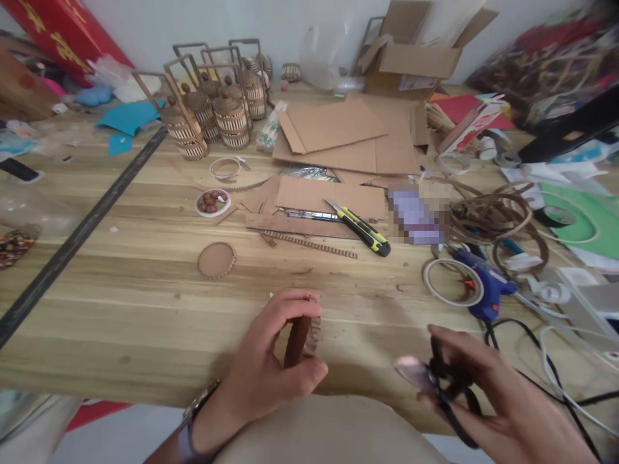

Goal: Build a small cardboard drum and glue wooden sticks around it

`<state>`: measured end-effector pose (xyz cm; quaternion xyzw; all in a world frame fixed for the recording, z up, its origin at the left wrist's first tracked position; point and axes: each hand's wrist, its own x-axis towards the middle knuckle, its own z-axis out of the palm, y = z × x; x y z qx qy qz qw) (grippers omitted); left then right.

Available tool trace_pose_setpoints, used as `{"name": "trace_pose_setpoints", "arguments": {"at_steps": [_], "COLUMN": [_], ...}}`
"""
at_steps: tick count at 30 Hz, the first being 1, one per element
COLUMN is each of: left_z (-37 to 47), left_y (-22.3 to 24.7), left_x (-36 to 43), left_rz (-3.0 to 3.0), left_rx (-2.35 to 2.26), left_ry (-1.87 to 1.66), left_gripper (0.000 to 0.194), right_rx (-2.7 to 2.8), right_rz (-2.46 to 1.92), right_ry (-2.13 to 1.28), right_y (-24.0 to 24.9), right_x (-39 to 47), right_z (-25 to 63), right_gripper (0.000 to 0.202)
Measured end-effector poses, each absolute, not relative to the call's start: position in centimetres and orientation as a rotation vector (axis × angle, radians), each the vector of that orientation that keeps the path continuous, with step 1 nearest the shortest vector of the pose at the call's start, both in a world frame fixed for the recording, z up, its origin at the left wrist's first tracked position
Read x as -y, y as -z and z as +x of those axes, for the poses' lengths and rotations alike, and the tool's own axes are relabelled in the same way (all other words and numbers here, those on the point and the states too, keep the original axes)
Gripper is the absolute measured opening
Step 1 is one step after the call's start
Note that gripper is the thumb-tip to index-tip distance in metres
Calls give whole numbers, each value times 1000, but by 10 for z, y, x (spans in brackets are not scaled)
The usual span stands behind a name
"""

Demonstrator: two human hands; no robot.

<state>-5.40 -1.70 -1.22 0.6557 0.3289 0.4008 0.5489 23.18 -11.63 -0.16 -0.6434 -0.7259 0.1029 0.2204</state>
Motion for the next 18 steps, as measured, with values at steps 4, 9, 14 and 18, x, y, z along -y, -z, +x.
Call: {"name": "trace_pose_setpoints", "arguments": {"at_steps": [4,9,14,18], "left_z": [-53,-50,-48,-47], "left_y": [8,5,4,2], "left_x": [20,21,22,23], "left_rz": [1677,1807,1780,1782], "left_rx": [-787,-819,-903,-927], "left_ry": [-979,-1024,-973,-948], "left_gripper": [41,45,44,45], "right_rx": [2121,2241,2332,2347], "right_rz": [-1586,-1501,-1405,-1389], "right_ry": [-390,-117,126,168], "right_y": [-11,-7,-2,-6], "right_x": [92,76,68,63], "right_z": [213,207,201,195], "right_gripper": [38,44,42,40]}}
